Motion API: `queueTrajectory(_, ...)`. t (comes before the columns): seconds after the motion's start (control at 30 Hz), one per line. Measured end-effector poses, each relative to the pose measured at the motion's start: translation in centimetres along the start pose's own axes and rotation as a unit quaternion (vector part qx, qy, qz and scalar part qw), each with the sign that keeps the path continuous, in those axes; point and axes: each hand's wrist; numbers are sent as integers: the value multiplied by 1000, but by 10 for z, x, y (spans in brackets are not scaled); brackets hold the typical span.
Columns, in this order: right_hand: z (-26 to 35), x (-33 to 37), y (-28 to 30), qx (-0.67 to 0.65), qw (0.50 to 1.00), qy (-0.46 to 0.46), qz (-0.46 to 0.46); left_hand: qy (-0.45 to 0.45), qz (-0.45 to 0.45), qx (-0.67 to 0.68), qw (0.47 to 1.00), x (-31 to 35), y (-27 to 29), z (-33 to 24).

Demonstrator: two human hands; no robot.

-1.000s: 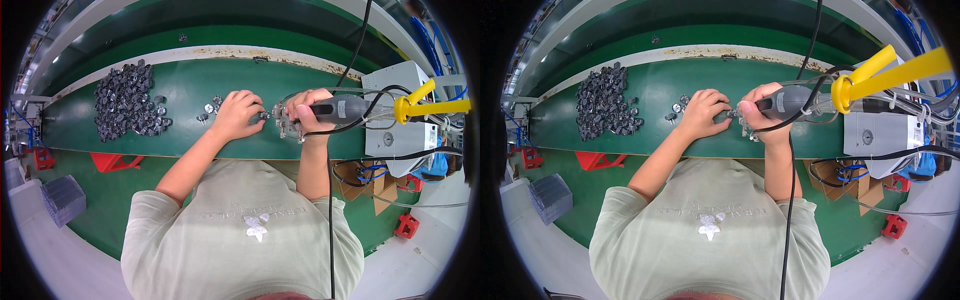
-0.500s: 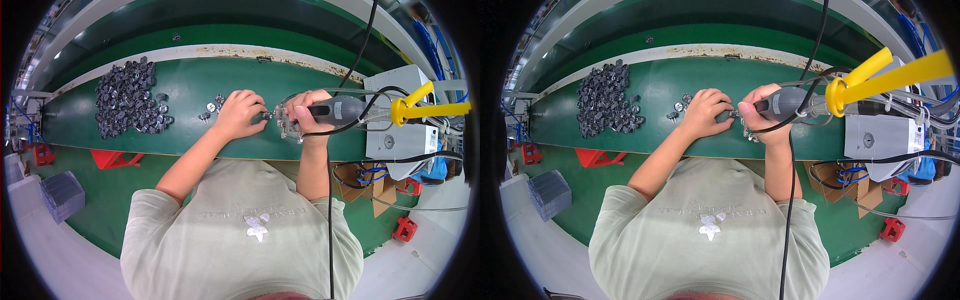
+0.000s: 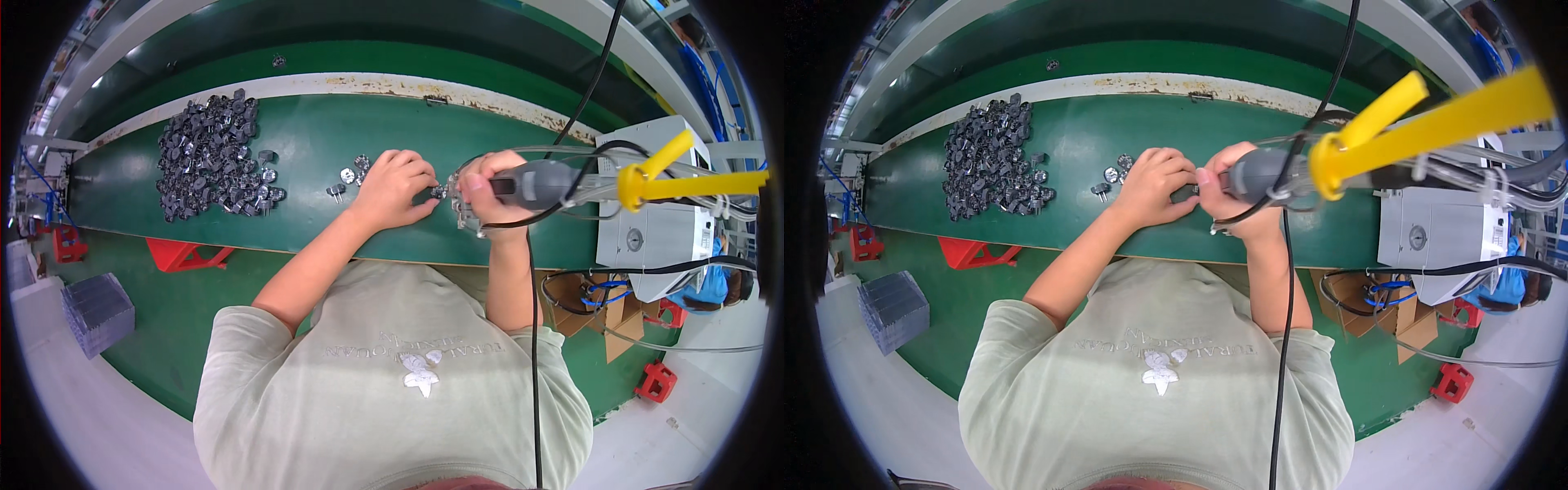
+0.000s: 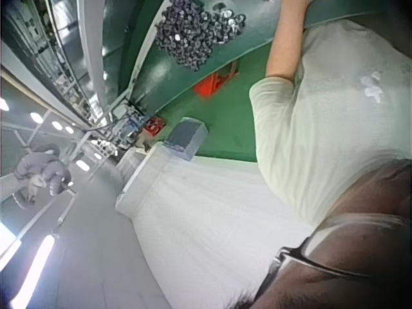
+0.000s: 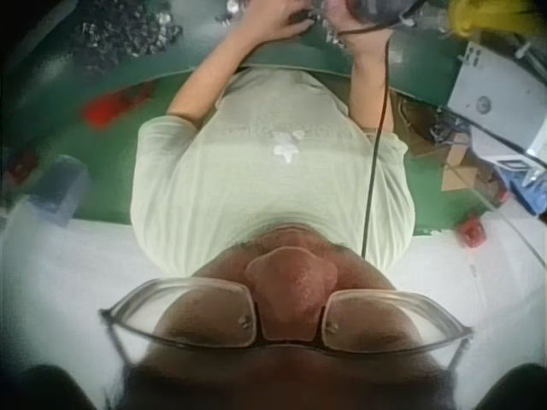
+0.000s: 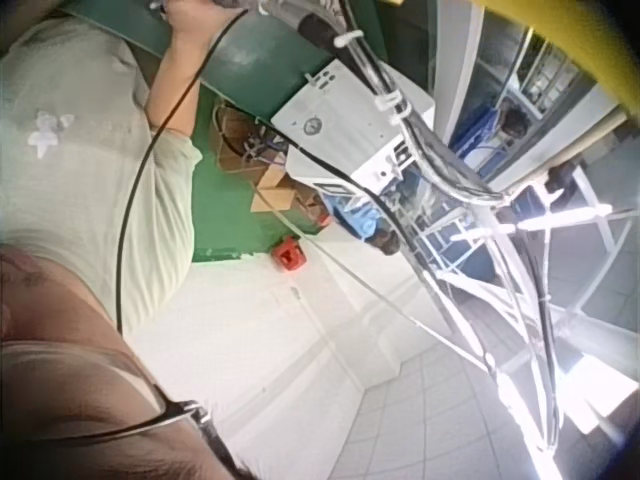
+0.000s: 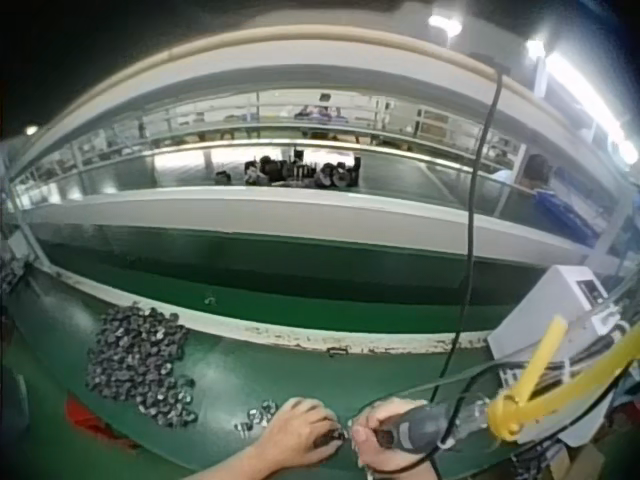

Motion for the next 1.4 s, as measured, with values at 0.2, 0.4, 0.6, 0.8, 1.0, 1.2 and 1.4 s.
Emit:
queueTrajectory(0.2, 7, -6, -15, 78, 997, -7, 9, -1, 2, -7, 1000, 0, 3, -1)
queueTrajectory(0.4, 21, -8, -3, -103, 994, 47, 4, -1, 7, 4, 1000, 3, 1, 1)
queueTrajectory(0.6, 28, -8, 0, -96, 994, 53, 15, 5, -1, 5, 1000, 3, 2, -2)
queueTrajectory(0.8, 15, -5, -3, -116, 993, 38, 7, 5, -1, 11, 1000, 3, 2, -2)
queueTrajectory(1.0, 13, -3, -1, -120, 992, 29, 8, 2, -1, 3, 1000, 4, 2, 0)
queueTrajectory(1.2, 10, -2, -3, -109, 994, 27, 9, 2, -5, 4, 1000, 4, 1, 1)
queueTrajectory(1.4, 10, -2, -5, -111, 993, 25, 19, -1, -8, 4, 1000, 4, 1, 1)
Point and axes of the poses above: each hand's wrist, its own x-axis away from the middle knuckle, its own y-axis out of the back of the hand, z = x × y, and after that the axes turned 4 degrees about y, right-handed
